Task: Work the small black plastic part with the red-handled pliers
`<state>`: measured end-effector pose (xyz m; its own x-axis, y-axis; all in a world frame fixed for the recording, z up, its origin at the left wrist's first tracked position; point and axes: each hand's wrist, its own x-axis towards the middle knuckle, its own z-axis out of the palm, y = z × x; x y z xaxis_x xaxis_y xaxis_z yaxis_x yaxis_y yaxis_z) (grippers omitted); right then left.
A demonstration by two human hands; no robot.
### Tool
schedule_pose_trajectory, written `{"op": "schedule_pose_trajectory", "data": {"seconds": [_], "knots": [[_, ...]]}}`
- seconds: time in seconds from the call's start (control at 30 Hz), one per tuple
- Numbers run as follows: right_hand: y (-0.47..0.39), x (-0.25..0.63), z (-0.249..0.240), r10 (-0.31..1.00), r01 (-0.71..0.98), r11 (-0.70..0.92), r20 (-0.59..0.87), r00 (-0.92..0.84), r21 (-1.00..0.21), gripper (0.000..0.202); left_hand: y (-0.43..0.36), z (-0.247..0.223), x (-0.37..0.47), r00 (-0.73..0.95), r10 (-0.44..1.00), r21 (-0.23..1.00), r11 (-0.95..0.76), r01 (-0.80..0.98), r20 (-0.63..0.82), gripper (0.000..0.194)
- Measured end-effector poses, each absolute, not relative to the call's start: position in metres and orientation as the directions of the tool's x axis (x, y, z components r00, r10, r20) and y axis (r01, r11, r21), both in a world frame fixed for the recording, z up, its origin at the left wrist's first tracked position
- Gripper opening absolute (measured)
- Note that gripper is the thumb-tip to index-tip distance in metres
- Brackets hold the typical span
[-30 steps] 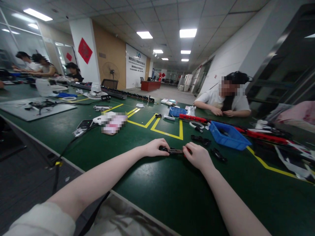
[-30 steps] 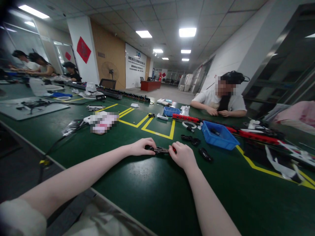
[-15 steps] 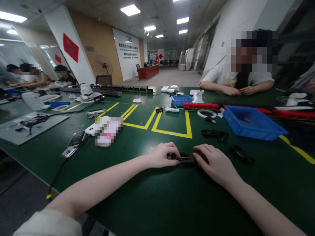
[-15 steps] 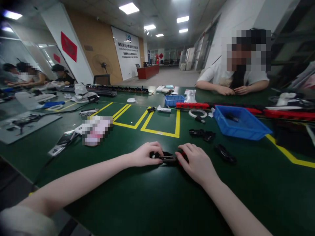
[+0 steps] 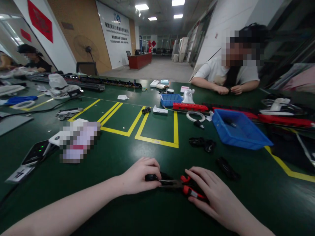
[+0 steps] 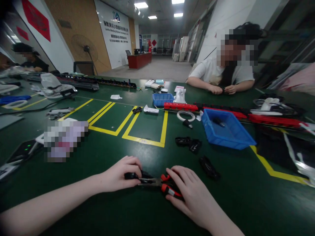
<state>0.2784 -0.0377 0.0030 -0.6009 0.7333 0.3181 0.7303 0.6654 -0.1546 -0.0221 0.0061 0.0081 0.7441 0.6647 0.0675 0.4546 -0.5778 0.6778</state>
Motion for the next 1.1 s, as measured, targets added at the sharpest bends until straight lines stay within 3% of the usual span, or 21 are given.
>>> {"op": "schedule_pose_trajectory", "data": {"seconds": [0.3,0.5,0.77,1.1], "knots": [[-0.055,0.277,0.0,0.692,0.711,0.679,0.483,-0.536,-0.183,0.061,0.0,0.013,-0.026,0.768,0.64,0.708,-0.536,0.461,-0.017,0.01],[-0.062,0.272,0.0,0.718,0.747,0.639,0.491,-0.493,-0.183,0.054,0.0,0.012,-0.026,0.765,0.644,0.729,-0.516,0.45,-0.017,0.01],[-0.067,0.276,0.005,0.8,0.776,0.563,0.424,-0.425,-0.284,0.045,-0.005,0.011,-0.02,0.731,0.682,0.694,-0.537,0.48,0.022,0.011],[-0.068,0.284,0.002,0.697,0.79,0.605,0.548,-0.463,-0.103,0.057,-0.012,0.02,-0.016,0.755,0.652,0.595,-0.635,0.493,0.071,0.014]]}}
